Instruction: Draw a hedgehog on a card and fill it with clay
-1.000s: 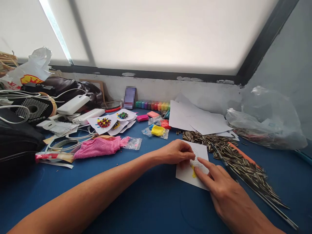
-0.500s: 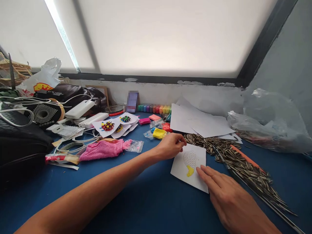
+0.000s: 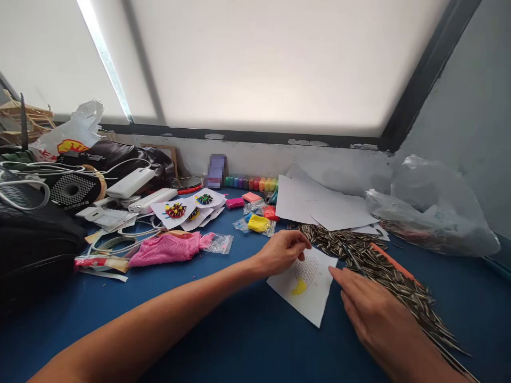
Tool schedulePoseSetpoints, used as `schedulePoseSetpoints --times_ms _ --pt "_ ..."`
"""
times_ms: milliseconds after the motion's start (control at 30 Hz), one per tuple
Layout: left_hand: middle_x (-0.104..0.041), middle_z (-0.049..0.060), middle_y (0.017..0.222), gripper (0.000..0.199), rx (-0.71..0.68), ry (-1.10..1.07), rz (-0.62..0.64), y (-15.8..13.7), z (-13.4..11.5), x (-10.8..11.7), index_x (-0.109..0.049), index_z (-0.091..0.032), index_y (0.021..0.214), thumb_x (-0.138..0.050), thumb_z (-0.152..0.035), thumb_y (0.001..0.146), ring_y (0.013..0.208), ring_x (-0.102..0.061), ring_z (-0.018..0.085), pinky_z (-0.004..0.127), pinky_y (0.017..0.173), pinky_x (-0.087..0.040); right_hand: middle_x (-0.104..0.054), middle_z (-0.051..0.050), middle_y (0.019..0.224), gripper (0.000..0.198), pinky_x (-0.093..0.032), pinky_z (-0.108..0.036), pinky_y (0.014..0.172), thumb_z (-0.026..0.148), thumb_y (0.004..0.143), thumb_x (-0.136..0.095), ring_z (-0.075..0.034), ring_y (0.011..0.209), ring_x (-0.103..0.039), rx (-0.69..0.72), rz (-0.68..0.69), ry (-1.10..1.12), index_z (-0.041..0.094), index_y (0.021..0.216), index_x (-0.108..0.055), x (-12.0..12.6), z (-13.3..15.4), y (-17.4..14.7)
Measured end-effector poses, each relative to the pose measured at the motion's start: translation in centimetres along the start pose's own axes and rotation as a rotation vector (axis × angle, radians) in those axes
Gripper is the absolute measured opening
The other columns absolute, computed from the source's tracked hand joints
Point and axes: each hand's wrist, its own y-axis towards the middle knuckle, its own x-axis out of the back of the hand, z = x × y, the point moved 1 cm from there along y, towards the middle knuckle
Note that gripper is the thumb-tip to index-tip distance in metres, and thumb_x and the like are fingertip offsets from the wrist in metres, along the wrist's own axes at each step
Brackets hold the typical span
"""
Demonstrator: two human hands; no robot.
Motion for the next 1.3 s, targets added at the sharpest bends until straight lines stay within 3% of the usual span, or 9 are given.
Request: schedulePoseSetpoints --times_ms 133,267,433,500,633,767,867,1000,1300 --pt "-0.056 -0.002 0.064 0.015 0.031 -0.223 0.084 0.1 -0.3 0.1 -0.062 -0.011 0.090 -0.048 -0.018 0.087 0.059 -0.051 0.009 0.020 0.059 -0.038 -0.077 -0.004 0.086 0.034 -0.059 -0.022 0.068 0.018 0.095 -0.038 -0.014 0.076 -0.074 -0.108 -0.019 0.188 0.016 0.117 -0.063 1.2 1.0 0.6" --pt "-0.056 -0.002 0.060 0.012 -0.011 -0.310 0.036 0.6 -0.2 0.8 -0.061 -0.011 0.084 -0.049 -0.013 0.087 0.068 -0.057 0.010 0.024 0.076 -0.044 -0.076 -0.007 0.091 0.032 -0.059 -0.029 0.072 0.023 0.095 -0.038 -0.018 0.082 -0.072 -0.090 -0.084 0.102 0.015 0.104 -0.067 1.8 0.4 1.0" --pt "-0.055 -0.003 0.058 0.014 -0.009 -0.332 0.022 0.9 0.2 1.1 -0.061 -0.010 0.086 -0.048 -0.010 0.088 0.068 -0.058 0.009 0.026 0.084 -0.045 -0.072 -0.014 0.109 0.041 -0.060 -0.039 0.078 0.026 0.096 -0.033 -0.026 0.098 -0.069 -0.036 -0.039 -0.083 0.009 0.112 -0.066 0.7 -0.5 0.9" --pt "-0.056 -0.003 0.058 0.015 -0.004 -0.311 0.026 0.8 0.3 1.0 -0.061 -0.010 0.086 -0.047 -0.010 0.089 0.067 -0.058 0.009 0.025 0.081 -0.045 -0.071 -0.015 0.113 0.044 -0.059 -0.041 0.080 0.026 0.096 -0.030 -0.027 0.101 -0.068 -0.023 -0.009 -0.143 0.008 0.116 -0.066 0.1 -0.6 0.5" --pt "-0.057 -0.002 0.061 0.013 0.012 -0.238 0.036 0.4 -0.3 0.6 -0.062 -0.011 0.089 -0.049 -0.012 0.088 0.061 -0.055 0.008 0.020 0.062 -0.043 -0.070 -0.016 0.116 0.047 -0.059 -0.041 0.080 0.024 0.096 -0.028 -0.027 0.104 -0.067 0.000 0.052 -0.237 0.008 0.119 -0.066 -1.0 -1.1 -0.3" --pt "-0.058 -0.001 0.061 0.014 0.015 -0.224 0.235 -0.4 -1.2 -0.6 -0.063 -0.011 0.089 -0.053 -0.021 0.088 0.057 -0.055 0.009 0.020 0.056 -0.042 -0.068 -0.017 0.119 0.047 -0.057 -0.040 0.083 0.019 0.094 -0.027 -0.026 0.106 -0.066 0.056 0.059 -0.267 0.009 0.119 -0.065 -2.0 -1.6 -0.8" --pt "-0.061 0.000 0.066 0.012 -0.053 0.057 0.295 -0.9 -1.5 -1.0 -0.066 -0.012 0.084 -0.058 -0.020 0.084 0.060 -0.055 0.010 0.021 0.058 -0.041 -0.068 -0.017 0.117 0.046 -0.054 -0.041 0.086 0.015 0.092 -0.028 -0.026 0.107 -0.065 0.051 0.054 -0.275 0.009 0.119 -0.064 -2.4 -1.7 -0.7" --pt "-0.069 0.002 0.080 0.017 -0.121 0.463 0.274 -1.0 -1.3 -0.7 -0.070 -0.016 0.089 -0.057 -0.013 0.079 0.069 -0.058 0.012 0.022 0.061 -0.039 -0.072 -0.016 0.104 0.042 -0.051 -0.041 0.082 0.020 0.095 -0.030 -0.025 0.096 -0.067 0.015 0.069 -0.266 0.010 0.115 -0.066 -2.0 -1.6 -0.1" --pt "-0.072 0.010 0.090 0.024 -0.002 0.674 0.142 -0.5 -1.0 0.4 -0.072 -0.016 0.093 -0.051 -0.017 0.082 0.086 -0.065 0.024 0.029 0.070 -0.045 -0.069 -0.011 0.086 0.034 -0.047 -0.042 0.076 0.025 0.092 -0.043 -0.025 0.083 -0.062 -0.065 0.135 -0.255 0.011 0.112 -0.066 -1.2 -1.7 0.9"
